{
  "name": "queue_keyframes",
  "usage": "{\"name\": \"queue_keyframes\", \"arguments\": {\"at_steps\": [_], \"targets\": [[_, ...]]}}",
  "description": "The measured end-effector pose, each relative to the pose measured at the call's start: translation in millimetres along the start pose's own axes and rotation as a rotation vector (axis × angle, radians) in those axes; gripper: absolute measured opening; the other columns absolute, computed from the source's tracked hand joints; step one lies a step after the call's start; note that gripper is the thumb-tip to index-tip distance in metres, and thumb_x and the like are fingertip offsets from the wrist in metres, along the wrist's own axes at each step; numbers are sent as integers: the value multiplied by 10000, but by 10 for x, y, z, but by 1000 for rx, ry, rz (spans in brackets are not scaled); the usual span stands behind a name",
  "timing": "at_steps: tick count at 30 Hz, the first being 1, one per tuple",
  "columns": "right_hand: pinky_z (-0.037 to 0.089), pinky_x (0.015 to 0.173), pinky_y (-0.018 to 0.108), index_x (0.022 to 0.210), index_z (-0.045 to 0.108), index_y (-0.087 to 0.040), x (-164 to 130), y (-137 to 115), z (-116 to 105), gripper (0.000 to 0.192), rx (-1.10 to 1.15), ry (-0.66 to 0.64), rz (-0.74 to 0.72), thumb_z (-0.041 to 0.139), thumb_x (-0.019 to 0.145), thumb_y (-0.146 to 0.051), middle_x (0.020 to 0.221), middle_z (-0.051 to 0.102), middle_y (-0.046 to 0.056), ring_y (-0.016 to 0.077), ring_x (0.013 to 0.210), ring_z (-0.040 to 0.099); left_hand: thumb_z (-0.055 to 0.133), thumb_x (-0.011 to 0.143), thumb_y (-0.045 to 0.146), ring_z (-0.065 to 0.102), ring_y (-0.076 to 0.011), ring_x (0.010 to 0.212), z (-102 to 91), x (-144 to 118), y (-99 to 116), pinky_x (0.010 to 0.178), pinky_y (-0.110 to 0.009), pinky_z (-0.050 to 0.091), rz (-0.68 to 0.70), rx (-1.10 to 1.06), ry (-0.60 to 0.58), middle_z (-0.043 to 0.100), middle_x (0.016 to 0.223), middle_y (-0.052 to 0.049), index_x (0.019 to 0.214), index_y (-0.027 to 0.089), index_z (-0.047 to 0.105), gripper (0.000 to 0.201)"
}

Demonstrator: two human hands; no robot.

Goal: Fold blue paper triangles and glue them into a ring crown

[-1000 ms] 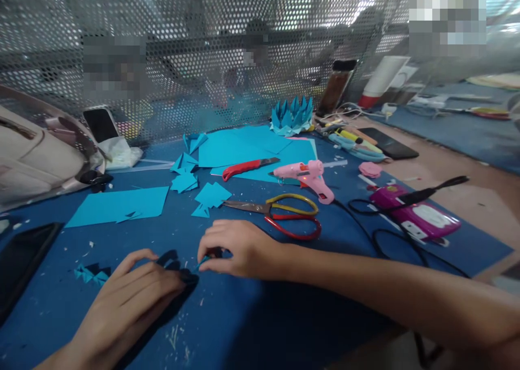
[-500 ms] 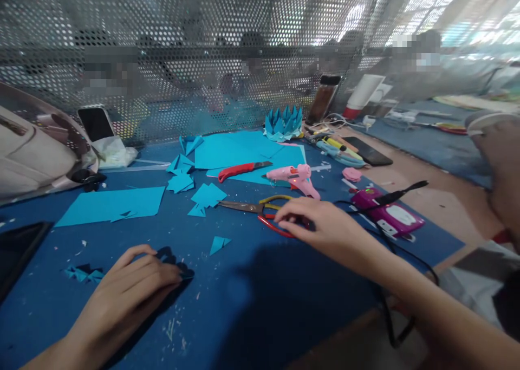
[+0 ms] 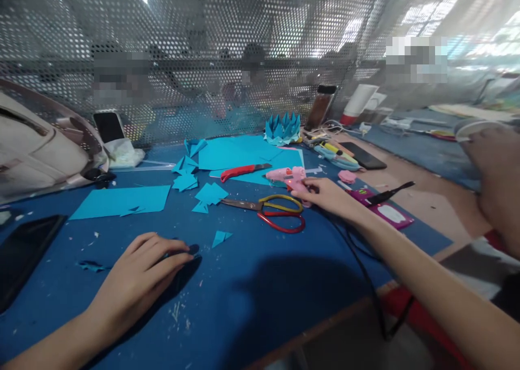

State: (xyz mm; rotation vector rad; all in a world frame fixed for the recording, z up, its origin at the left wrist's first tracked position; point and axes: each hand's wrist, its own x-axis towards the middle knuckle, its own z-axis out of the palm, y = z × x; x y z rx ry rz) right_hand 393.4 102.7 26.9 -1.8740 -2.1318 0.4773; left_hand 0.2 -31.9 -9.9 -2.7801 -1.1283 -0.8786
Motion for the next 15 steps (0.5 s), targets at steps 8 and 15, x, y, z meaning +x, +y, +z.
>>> {"name": "queue_keyframes", "arguments": {"at_steps": [8, 15], "targets": [[294, 477, 275, 626, 583, -184, -24, -254, -20, 615, 31, 79, -35, 517, 739, -785, 503, 509, 9, 140, 467, 433, 406, 974, 76, 564, -245, 954, -37, 60, 44, 921, -451, 362, 8, 137, -11, 655, 1105, -104, 1114, 166, 654, 299], [505, 668, 321, 938, 735, -182, -586, -743, -60, 545, 152, -186, -254, 493, 868, -665, 860, 716, 64, 241, 758, 647, 444, 979, 140, 534, -249, 943, 3, 158, 111, 912, -457, 375, 43, 126, -51, 642, 1099, -111, 1142, 157, 641, 256]]}}
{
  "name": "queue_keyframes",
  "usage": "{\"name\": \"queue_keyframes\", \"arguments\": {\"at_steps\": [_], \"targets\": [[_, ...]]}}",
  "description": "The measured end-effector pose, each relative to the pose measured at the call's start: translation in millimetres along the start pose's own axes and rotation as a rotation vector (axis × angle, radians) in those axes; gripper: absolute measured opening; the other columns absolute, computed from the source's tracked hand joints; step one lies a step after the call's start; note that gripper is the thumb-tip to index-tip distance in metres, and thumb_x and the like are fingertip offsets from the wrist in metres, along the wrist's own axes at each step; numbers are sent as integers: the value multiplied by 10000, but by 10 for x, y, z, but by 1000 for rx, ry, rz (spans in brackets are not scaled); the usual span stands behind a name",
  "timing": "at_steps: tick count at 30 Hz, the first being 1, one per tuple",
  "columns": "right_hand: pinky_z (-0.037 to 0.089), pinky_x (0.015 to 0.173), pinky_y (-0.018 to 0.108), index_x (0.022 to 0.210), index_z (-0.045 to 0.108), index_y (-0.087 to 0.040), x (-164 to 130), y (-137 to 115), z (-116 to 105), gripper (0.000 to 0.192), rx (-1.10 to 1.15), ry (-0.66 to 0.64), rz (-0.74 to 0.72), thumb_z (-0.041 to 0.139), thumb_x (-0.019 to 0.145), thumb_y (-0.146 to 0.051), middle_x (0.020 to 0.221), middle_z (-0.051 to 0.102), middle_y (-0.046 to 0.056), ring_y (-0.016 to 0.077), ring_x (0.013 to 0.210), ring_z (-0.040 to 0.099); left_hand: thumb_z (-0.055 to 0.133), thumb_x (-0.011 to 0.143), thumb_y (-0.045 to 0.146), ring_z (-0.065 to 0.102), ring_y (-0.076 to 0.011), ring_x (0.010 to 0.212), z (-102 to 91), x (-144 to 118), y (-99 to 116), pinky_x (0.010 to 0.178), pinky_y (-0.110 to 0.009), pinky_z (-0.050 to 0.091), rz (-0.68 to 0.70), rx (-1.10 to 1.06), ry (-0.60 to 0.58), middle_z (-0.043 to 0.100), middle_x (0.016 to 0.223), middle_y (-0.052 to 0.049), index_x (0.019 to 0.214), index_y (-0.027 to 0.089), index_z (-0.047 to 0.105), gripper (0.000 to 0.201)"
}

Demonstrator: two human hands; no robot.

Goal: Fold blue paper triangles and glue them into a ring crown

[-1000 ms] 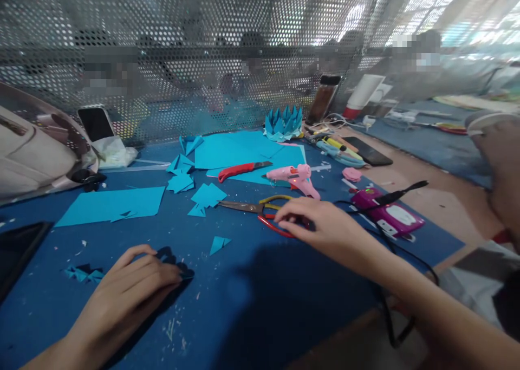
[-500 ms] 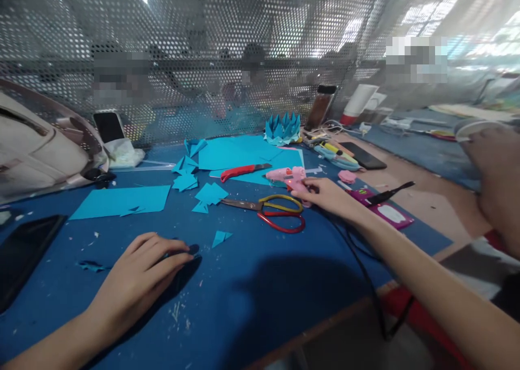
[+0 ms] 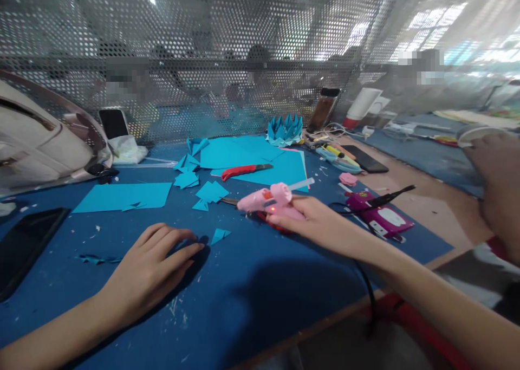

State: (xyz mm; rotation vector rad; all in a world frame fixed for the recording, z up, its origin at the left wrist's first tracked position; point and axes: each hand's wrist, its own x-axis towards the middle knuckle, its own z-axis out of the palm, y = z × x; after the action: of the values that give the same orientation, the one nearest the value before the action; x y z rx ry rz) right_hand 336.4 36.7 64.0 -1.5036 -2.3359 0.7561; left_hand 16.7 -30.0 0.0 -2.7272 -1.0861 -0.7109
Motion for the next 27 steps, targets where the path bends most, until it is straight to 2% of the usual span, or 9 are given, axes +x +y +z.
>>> {"name": "queue_keyframes", "arguments": {"at_steps": [4, 7, 9, 16, 23, 27], "targets": [[536, 820, 352, 1067, 730, -198, -89, -123, 169, 455, 110, -168, -83, 495, 918, -559, 1029, 724, 57, 279, 928, 669, 484, 975, 185, 529, -251, 907, 43, 64, 30, 893, -454, 381, 19, -8, 6, 649, 1046, -106, 1108, 163, 663, 224], [447, 1033, 404, 1297, 629, -221, -72, -176, 213, 469, 168, -204, -153, 500, 938, -494, 1313, 622, 70, 313, 1218, 560, 509, 964, 204, 530, -249, 889, 62, 79, 42, 915, -467, 364, 34, 0, 8, 654, 1030, -95, 1086, 167, 671, 207], [389, 1095, 427, 1362, 578, -231, -46, -217, 207, 486, 187, -216, -175, 490, 949, -472, 1406, 554, 67, 314, 1302, 494, 515, 961, 214, 530, -247, 885, 63, 79, 42, 922, -466, 357, 32, 0, 0, 656, 1025, -90, 1088, 166, 671, 207], [428, 1054, 396, 1329, 604, -312, 45, -308, 209, 392, 238, -284, -218, 483, 957, -347, 1319, 629, 13, 266, 1180, 597, 489, 972, 242, 530, -253, 904, 49, 82, 29, 937, -474, 336, 15, -4, -35, 652, 1039, -91, 1119, 172, 665, 240], [432, 1045, 401, 1369, 565, -304, 85, -181, 286, 449, 169, -251, -230, 495, 949, -448, 1348, 604, 22, 280, 1178, 591, 486, 972, 252, 524, -252, 891, 59, 112, -1, 919, -463, 349, 24, -16, -49, 652, 1029, -90, 1133, 177, 664, 251], [442, 1038, 380, 1368, 559, -305, 91, -262, 230, 427, 201, -290, -226, 469, 966, -416, 1360, 595, 19, 265, 1206, 576, 493, 971, 255, 516, -251, 887, 60, 107, -18, 914, -460, 352, 26, -32, -57, 644, 1033, -92, 1142, 170, 659, 253]]}}
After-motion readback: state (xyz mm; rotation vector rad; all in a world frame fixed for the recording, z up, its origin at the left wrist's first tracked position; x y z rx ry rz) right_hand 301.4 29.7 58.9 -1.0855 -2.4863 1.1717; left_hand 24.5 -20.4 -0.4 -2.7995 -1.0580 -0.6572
